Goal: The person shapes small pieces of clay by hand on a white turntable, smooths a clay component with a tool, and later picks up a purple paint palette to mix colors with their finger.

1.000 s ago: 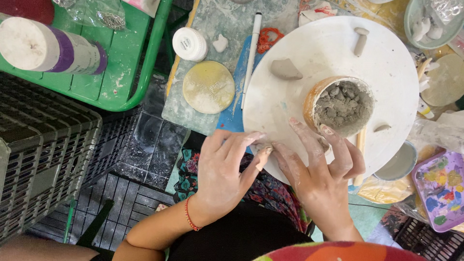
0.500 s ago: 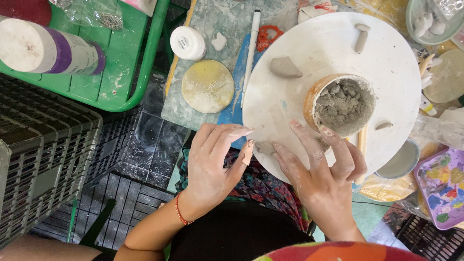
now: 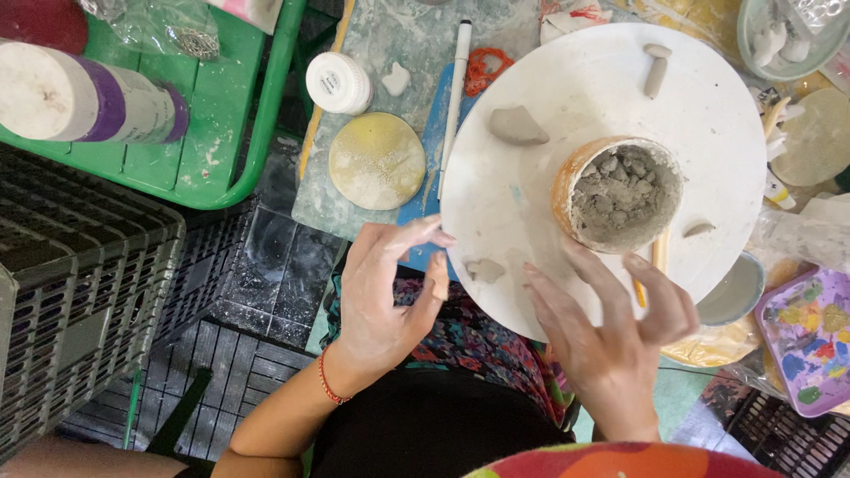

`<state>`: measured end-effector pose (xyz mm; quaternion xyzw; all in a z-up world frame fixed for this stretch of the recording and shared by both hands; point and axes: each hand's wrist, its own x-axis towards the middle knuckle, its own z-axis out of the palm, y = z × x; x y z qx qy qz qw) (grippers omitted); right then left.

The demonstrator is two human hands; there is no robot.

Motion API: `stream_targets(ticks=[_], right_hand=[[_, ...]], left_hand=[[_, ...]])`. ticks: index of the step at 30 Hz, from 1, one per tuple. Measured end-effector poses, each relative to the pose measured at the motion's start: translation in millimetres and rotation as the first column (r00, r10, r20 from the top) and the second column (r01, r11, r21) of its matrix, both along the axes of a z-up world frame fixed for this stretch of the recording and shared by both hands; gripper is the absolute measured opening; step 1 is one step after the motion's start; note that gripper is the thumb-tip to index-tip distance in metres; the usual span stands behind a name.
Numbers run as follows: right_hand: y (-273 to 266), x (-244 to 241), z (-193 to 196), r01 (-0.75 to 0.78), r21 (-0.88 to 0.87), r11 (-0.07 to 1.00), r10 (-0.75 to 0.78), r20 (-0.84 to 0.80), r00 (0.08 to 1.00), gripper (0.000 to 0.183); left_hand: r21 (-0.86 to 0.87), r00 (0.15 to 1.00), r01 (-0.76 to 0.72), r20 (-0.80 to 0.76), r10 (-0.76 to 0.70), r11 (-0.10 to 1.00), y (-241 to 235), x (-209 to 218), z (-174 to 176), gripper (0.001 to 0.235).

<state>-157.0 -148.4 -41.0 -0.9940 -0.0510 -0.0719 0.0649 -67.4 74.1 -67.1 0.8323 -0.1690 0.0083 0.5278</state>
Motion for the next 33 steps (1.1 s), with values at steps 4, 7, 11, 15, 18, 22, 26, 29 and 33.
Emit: stream_targets(ticks=[4, 7, 11, 15, 18, 22, 26, 29, 33], right_hand=[[-14, -17, -4, 0.034, 0.077, 0.996, -0.047, 0.176, 0.983, 0.017], [-20, -20, -10, 0.090, 0.138, 0.986, -0.125, 0.274, 0.953, 0.019], [-17, -21, -13, 0.180, 0.272, 0.945, -0.250, 0.246, 0.937, 0.031], [-18, -21, -20, 0.139, 0.285, 0.948, -0.209, 0.235, 0.949, 0.034], [-18, -20, -27, 0.106, 0.260, 0.960, -0.172, 0.248, 0.953, 0.039], [-17, -17, -18, 0.091, 0.303, 0.949, -0.171, 0.249, 0.953, 0.043], [-14, -13, -3, 0.126, 0.320, 0.939, -0.206, 0.228, 0.952, 0.046], [-10, -11, 8, 0.126, 0.394, 0.910, -0.210, 0.176, 0.962, 0.050], [-4, -9, 15, 0.133, 0.610, 0.781, -0.237, 0.093, 0.967, 0.052]], left_hand=[[0.044, 0.983, 0.124, 0.132, -0.129, 0.991, 0, 4, 0, 0.050], [0.023, 0.980, 0.171, 0.102, -0.172, 0.985, 1, 5, 3, 0.050], [-0.099, 0.987, 0.159, 0.008, -0.159, 0.982, -1, 9, 3, 0.045], [-0.042, 0.987, 0.141, 0.084, -0.137, 0.989, -10, 32, 10, 0.043], [0.074, 0.962, 0.167, 0.204, -0.179, 0.983, -23, 62, 17, 0.049], [0.198, 0.941, 0.130, 0.284, -0.184, 0.972, -41, 95, 14, 0.045], [0.259, 0.917, 0.068, 0.364, -0.163, 0.963, -39, 96, 8, 0.041], [0.272, 0.842, 0.090, 0.493, -0.219, 0.958, -30, 84, 10, 0.043], [0.111, 0.798, 0.197, 0.560, -0.224, 0.974, -31, 46, 27, 0.044]])
